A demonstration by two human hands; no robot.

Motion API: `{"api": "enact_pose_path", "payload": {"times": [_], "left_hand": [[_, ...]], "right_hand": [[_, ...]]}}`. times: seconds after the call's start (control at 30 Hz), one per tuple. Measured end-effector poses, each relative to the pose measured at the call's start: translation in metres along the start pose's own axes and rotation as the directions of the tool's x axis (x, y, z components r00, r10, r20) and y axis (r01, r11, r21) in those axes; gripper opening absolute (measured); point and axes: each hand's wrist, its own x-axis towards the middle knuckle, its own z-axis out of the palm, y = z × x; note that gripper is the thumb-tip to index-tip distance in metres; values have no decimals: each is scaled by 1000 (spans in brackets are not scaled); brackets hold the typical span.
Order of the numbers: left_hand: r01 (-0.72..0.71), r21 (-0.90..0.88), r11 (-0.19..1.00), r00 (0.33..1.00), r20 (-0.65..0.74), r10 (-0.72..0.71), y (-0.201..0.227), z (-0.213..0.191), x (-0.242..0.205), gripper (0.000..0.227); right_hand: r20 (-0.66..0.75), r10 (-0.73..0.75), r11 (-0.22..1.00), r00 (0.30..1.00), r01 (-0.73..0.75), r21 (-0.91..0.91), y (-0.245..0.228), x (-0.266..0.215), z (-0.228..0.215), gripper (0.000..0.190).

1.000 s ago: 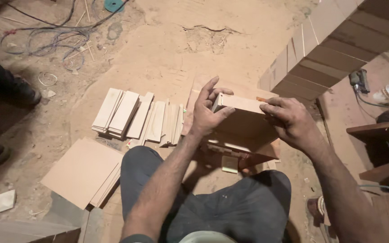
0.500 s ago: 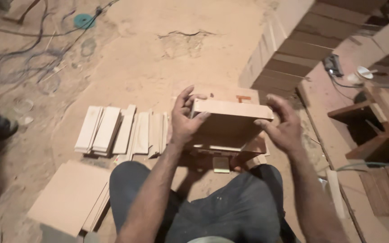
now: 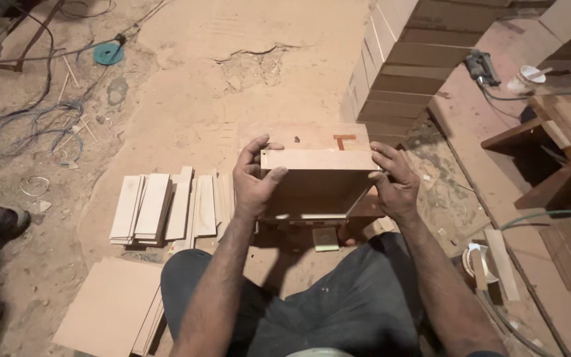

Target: The person assembles a small wooden box by applying glue to thin wooden strips and attaching them to a larger wooden panel. They use a pneumatic nail gun to secure the pieces and repeatedly check alignment while sitting on the floor.

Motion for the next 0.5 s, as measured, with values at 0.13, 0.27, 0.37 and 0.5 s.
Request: {"api": "enact_pose_path", "payload": {"times": [0.13,0.27,0.37,0.5], "left_hand": [[-5,53,999,1000,3,5,-1,-1,-1,69],[-4,85,996,1000,0,4,-3,-2,-1,67],[6,92,996,1000,-2,-6,-6,-1,-1,67],[4,59,998,1000,-3,-4,-6,-3,-2,69]], "right_hand": [[-9,104,992,995,-103,77,3,-3,2,45],[-27,31,998,999,-29,64,3,-3,8,44],[-38,18,999,999,-17,37,2,-4,9,44],[-50,29,999,998,-28,25,2,-5,14,41]]}}
